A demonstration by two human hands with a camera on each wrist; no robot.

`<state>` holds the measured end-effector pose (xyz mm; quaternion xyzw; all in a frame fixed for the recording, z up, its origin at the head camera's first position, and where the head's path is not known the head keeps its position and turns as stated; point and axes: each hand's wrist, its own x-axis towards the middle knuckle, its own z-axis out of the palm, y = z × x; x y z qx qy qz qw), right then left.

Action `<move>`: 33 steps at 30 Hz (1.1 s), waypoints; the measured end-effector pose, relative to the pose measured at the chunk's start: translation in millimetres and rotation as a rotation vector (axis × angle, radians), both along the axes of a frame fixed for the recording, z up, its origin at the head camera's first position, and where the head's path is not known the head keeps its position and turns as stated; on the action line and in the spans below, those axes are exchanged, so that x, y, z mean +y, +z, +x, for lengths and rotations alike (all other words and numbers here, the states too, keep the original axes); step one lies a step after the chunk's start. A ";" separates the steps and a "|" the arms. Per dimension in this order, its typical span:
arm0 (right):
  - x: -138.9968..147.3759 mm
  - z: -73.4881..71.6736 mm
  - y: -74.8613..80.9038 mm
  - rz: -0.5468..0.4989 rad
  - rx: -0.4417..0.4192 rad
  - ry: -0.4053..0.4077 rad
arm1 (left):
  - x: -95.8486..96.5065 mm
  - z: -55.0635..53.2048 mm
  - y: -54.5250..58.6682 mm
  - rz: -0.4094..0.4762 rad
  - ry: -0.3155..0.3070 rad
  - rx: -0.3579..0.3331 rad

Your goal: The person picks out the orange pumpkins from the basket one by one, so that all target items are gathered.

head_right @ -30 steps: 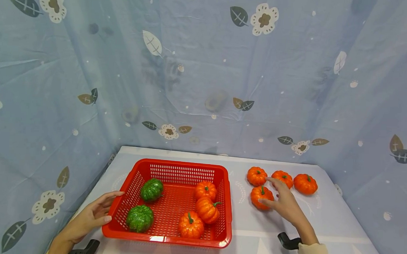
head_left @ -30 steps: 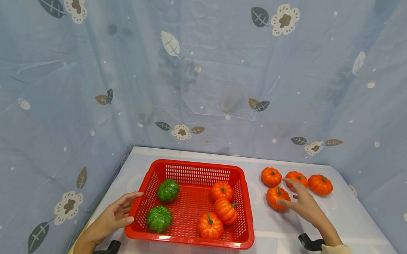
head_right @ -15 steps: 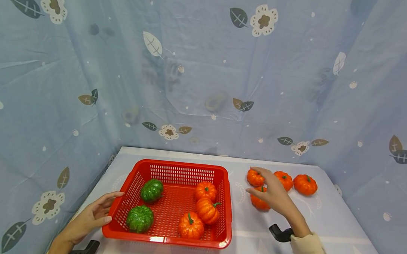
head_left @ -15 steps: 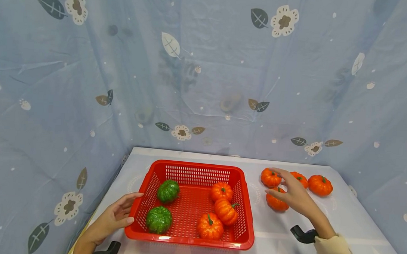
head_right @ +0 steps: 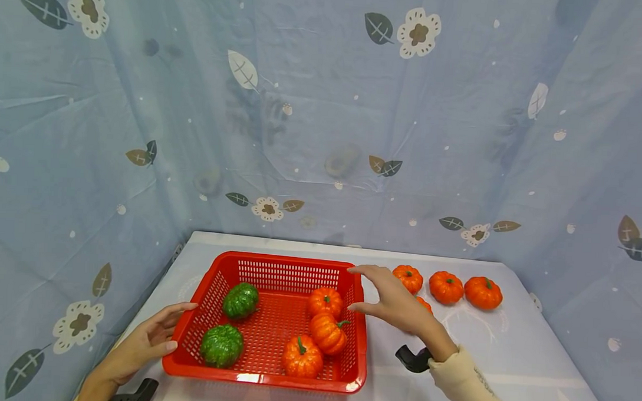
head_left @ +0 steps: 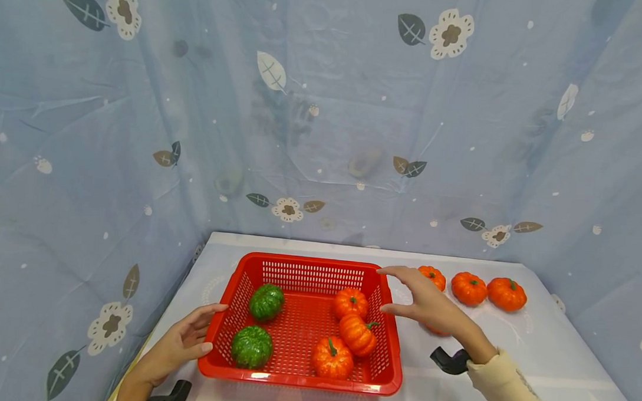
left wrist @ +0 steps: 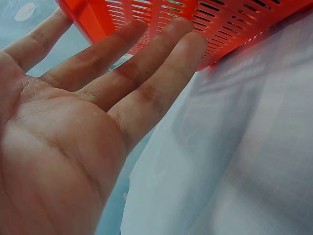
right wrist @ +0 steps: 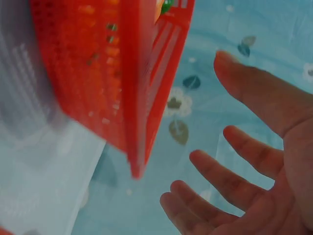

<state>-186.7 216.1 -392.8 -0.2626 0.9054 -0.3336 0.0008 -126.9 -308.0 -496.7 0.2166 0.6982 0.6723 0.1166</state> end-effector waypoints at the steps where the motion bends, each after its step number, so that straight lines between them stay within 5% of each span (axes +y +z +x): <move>1: -3.9 0.2 0.7 0.003 -0.014 0.018 | 0.2 0.1 0.0 0.000 0.003 -0.002; 16: -52.7 -4.2 4.1 0.236 -0.148 0.304 | -0.7 -0.6 -3.7 0.032 -0.022 0.061; 25: -67.0 -3.1 3.4 0.448 -0.215 0.303 | -0.5 -0.7 -3.5 0.035 -0.028 0.065; 33: -72.8 -8.1 1.6 0.480 -0.247 0.285 | -0.6 -1.2 -3.0 0.030 -0.022 0.056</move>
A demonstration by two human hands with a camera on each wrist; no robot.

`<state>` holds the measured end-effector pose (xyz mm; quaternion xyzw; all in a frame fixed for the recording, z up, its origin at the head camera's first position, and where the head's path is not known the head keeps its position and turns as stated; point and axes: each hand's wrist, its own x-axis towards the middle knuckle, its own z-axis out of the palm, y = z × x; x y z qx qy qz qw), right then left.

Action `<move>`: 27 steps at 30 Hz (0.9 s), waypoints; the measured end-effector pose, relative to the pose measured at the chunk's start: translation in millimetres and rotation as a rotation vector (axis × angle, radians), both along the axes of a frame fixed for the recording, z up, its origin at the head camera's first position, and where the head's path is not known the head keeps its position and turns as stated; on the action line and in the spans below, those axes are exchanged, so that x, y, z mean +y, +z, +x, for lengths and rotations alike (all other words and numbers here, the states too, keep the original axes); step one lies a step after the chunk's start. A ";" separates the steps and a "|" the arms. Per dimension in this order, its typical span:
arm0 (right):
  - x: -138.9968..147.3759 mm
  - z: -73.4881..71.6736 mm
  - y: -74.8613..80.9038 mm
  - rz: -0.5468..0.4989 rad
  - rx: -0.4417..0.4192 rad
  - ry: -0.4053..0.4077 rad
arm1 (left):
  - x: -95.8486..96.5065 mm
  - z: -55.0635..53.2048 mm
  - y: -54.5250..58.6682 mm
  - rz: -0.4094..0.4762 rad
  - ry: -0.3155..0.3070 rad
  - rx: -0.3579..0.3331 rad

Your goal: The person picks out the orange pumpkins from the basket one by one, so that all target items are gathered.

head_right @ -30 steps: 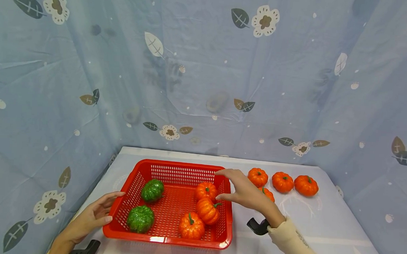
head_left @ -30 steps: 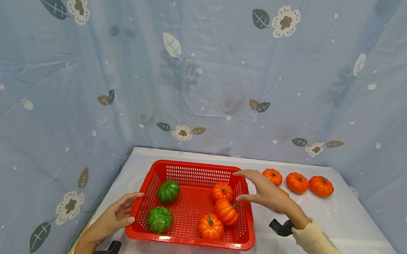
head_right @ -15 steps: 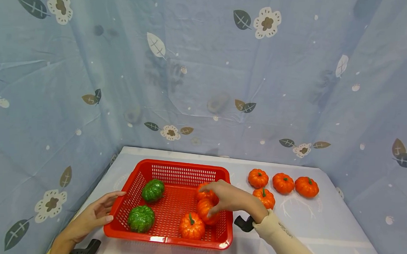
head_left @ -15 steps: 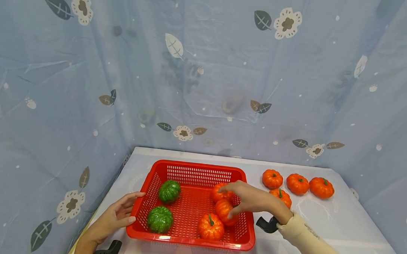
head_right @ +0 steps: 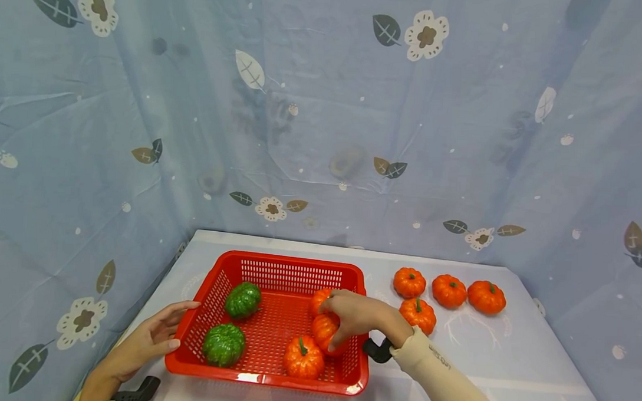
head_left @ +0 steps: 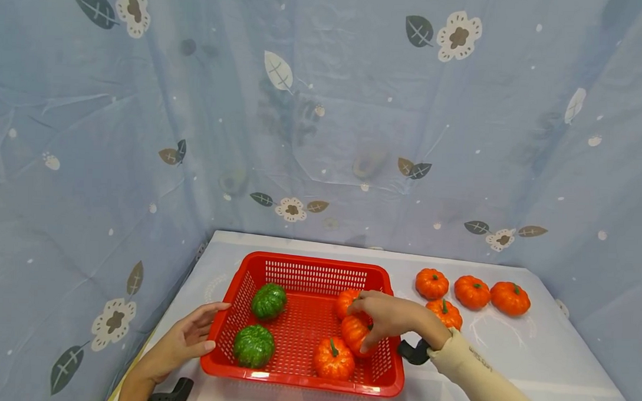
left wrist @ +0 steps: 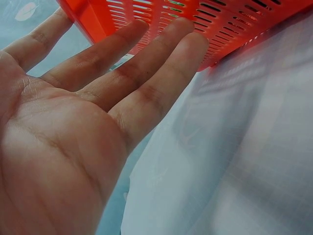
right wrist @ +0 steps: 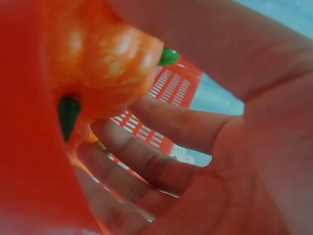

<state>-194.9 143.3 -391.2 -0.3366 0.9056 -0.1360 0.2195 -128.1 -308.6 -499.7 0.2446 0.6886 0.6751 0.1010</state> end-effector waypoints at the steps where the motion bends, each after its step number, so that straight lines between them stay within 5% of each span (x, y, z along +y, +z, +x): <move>1: -0.1 0.2 -0.5 -0.004 -0.003 -0.002 | 0.2 0.1 0.0 0.002 0.000 0.001; 15: -9.7 0.7 -4.4 -0.191 -0.014 0.143 | -0.8 0.0 -2.4 0.010 -0.025 0.005; 27: -24.5 -1.3 -11.0 -0.201 -0.022 0.122 | 0.7 0.2 0.4 0.008 -0.017 0.013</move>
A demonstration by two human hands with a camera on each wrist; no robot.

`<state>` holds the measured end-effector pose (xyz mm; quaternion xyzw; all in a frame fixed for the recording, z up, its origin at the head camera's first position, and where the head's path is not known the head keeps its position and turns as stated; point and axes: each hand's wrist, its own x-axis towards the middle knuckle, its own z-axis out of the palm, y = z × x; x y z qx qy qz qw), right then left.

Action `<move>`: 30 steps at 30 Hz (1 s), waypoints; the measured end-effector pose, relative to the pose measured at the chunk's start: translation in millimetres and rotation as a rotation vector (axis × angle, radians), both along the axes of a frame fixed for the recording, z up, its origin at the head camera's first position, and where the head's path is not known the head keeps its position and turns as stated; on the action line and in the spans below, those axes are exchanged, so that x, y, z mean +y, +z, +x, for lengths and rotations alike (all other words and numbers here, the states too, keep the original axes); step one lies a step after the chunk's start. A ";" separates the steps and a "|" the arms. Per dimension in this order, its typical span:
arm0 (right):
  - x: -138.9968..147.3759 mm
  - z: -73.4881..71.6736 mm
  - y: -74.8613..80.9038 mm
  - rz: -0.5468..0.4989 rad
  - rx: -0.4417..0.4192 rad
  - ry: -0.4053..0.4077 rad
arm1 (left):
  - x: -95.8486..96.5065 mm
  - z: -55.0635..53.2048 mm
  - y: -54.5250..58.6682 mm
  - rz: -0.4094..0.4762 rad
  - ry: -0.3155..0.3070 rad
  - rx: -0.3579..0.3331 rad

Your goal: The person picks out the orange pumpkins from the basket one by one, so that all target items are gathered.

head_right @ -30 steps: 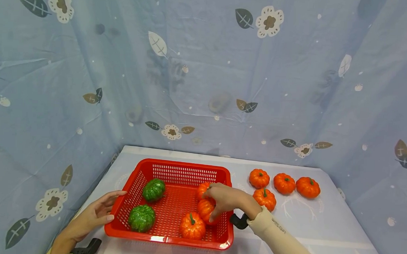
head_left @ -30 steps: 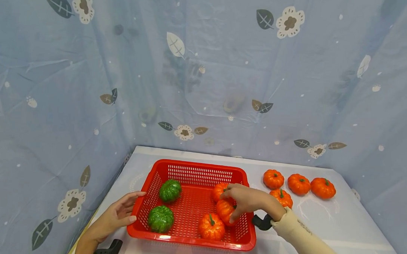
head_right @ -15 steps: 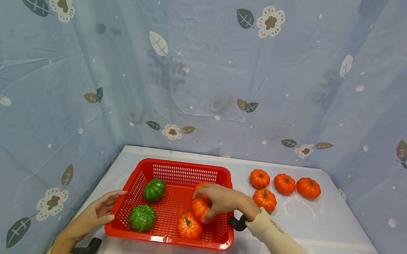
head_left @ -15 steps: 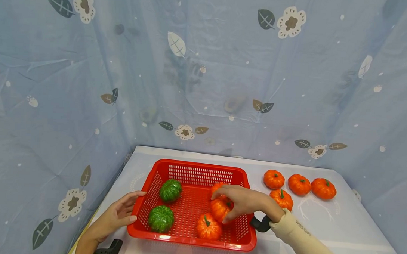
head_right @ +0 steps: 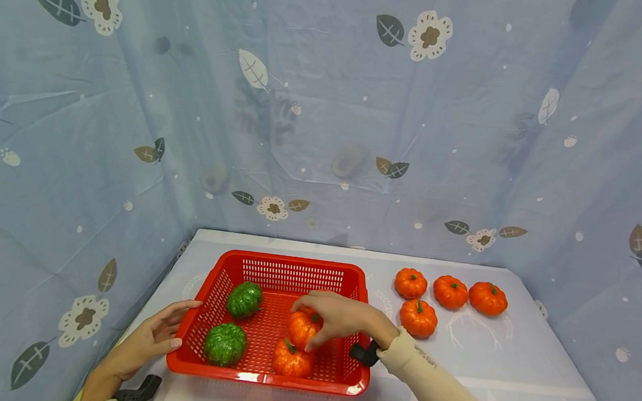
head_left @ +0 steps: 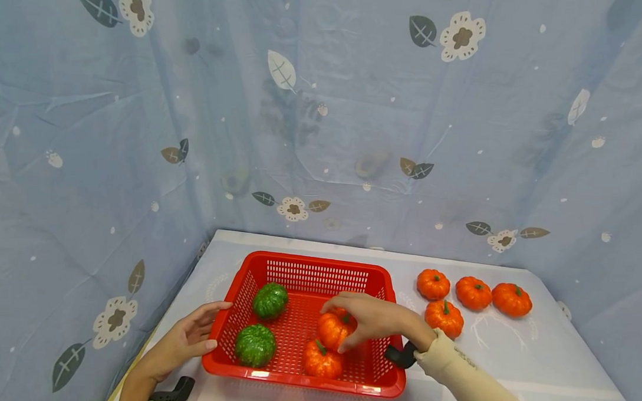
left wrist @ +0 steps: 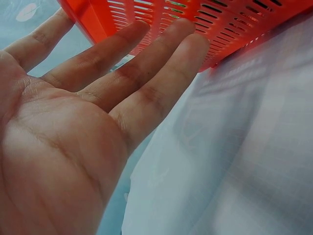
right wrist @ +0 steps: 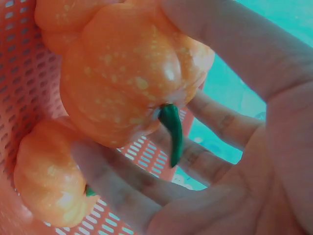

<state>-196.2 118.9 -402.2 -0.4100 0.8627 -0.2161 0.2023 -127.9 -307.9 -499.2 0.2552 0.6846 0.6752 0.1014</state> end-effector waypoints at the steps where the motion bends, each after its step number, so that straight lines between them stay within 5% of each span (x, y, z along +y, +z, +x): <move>1: -1.0 -0.1 -0.4 -0.006 -0.003 -0.002 | 0.2 0.0 0.4 0.000 -0.001 0.001; 30: 0.6 0.5 1.6 -0.221 0.082 -0.104 | 0.8 1.1 1.6 -0.005 0.017 -0.049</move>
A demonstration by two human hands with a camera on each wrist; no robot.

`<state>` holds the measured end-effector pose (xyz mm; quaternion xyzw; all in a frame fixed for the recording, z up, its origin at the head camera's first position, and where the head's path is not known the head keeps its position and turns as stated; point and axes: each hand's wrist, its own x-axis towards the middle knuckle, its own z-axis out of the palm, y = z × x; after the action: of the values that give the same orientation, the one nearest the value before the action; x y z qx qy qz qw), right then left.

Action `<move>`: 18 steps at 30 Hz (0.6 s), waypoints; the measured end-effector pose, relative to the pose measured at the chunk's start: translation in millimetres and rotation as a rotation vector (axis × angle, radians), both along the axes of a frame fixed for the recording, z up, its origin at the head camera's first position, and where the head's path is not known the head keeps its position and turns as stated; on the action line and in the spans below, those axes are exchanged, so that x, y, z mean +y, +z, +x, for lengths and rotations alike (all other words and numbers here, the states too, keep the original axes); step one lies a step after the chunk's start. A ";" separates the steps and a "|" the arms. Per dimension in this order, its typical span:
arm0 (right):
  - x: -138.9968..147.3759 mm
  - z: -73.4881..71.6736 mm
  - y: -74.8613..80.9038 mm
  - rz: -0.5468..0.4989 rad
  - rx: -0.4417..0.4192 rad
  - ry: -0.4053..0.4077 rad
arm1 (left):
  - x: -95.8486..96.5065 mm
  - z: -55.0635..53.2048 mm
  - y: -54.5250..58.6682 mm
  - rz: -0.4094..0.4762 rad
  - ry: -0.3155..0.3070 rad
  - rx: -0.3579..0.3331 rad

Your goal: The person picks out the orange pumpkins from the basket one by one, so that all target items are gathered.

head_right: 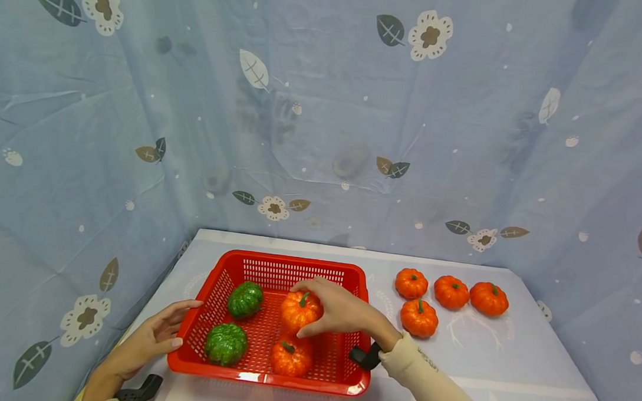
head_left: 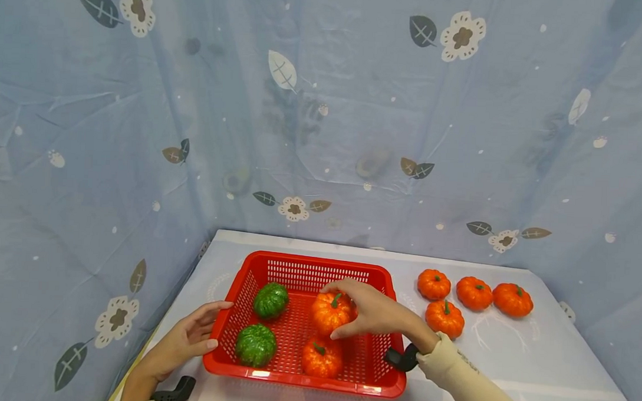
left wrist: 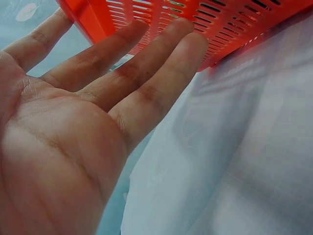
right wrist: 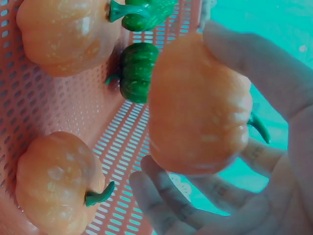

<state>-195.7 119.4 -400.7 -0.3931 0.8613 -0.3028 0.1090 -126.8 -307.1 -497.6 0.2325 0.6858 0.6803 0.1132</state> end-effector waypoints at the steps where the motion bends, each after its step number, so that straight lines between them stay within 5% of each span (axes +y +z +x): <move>1: 0.8 0.5 0.9 -0.006 -0.003 -0.018 | -0.2 0.0 -0.1 0.002 0.000 -0.002; 18: 25.0 5.2 6.1 -0.112 0.003 -0.164 | -1.6 -0.4 -1.3 0.008 -0.006 0.008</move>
<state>-190.6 144.4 -394.6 -0.3273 0.8724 -0.3579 0.0605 -127.2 -308.7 -498.9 0.2378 0.6828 0.6817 0.1114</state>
